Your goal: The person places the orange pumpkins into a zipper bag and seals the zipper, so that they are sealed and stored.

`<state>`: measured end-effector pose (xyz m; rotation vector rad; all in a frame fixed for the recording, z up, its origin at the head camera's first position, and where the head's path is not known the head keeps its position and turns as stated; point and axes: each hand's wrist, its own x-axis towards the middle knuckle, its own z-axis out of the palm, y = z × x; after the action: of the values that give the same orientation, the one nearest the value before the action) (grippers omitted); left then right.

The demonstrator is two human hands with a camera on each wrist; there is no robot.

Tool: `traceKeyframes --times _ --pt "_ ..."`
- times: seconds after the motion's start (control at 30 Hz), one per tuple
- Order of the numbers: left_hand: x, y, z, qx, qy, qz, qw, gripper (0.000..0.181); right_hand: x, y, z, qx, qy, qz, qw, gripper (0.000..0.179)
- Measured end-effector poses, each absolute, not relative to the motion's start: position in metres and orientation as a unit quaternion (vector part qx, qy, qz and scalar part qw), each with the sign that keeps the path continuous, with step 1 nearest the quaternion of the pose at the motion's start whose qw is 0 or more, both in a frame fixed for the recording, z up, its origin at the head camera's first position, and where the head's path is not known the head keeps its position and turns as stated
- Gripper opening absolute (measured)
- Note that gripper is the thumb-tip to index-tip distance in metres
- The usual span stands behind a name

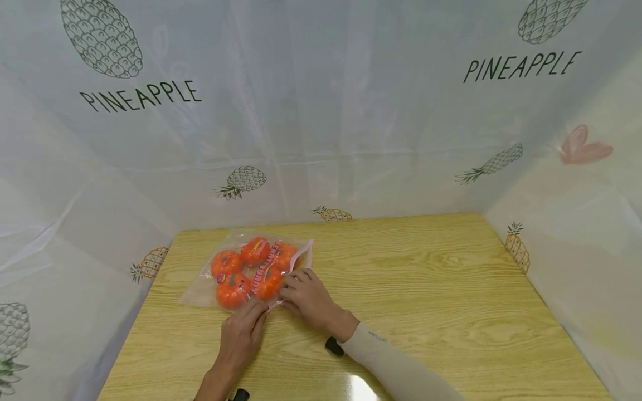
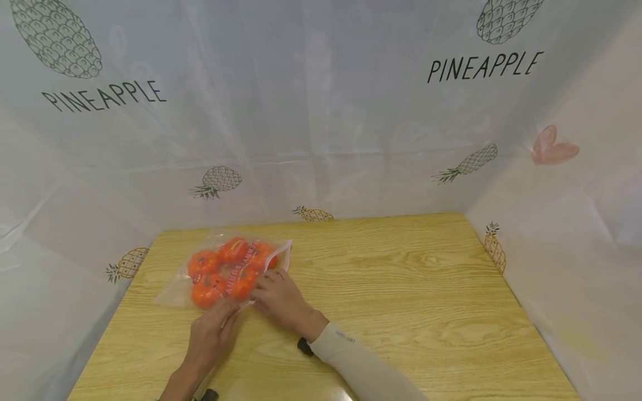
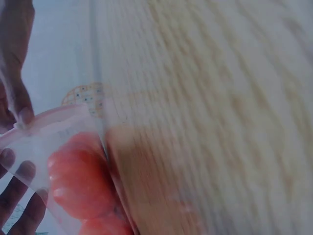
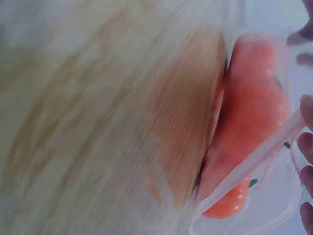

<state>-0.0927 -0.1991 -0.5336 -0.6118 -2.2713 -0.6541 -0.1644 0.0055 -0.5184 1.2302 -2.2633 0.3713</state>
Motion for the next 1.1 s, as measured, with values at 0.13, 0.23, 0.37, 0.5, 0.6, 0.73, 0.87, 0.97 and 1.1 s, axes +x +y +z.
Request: traceKeyframes --times 0.13,0.23,0.37,0.5,0.6,0.73,0.87,0.97,1.1 --pt "-0.091 -0.198 -0.531 -0.221 -0.882 -0.253 0.329 0.016 -0.168 0.008 -0.521 0.453 -0.841 0.139 0.262 0.011" --pt "-0.091 -0.195 -0.528 -0.207 -0.891 -0.259 0.310 0.030 -0.169 0.009 -0.521 0.454 -0.840 0.133 0.266 0.011" --pt "-0.090 -0.190 -0.523 -0.196 -0.896 -0.269 0.294 0.036 -0.169 0.009 -0.522 0.453 -0.838 0.133 0.275 0.010" --pt "-0.090 -0.186 -0.521 -0.189 -0.896 -0.267 0.300 0.032 -0.167 0.007 -0.521 0.460 -0.834 0.133 0.275 0.008" --pt "-0.090 -0.184 -0.521 -0.177 -0.898 -0.261 0.308 0.030 -0.166 0.006 -0.520 0.461 -0.835 0.131 0.271 0.007" --pt "-0.090 -0.182 -0.522 -0.157 -0.899 -0.268 0.308 0.030 -0.166 0.006 -0.520 0.458 -0.840 0.132 0.259 0.007" --pt "-0.089 -0.180 -0.524 -0.131 -0.903 -0.288 0.292 0.028 -0.167 0.007 -0.521 0.457 -0.844 0.135 0.247 0.007" --pt "-0.088 -0.179 -0.524 -0.118 -0.905 -0.296 0.282 0.025 -0.167 0.008 -0.519 0.457 -0.845 0.133 0.243 0.008" --pt "-0.088 -0.178 -0.523 -0.115 -0.905 -0.297 0.282 0.023 -0.170 0.010 -0.518 0.456 -0.847 0.132 0.239 0.009"
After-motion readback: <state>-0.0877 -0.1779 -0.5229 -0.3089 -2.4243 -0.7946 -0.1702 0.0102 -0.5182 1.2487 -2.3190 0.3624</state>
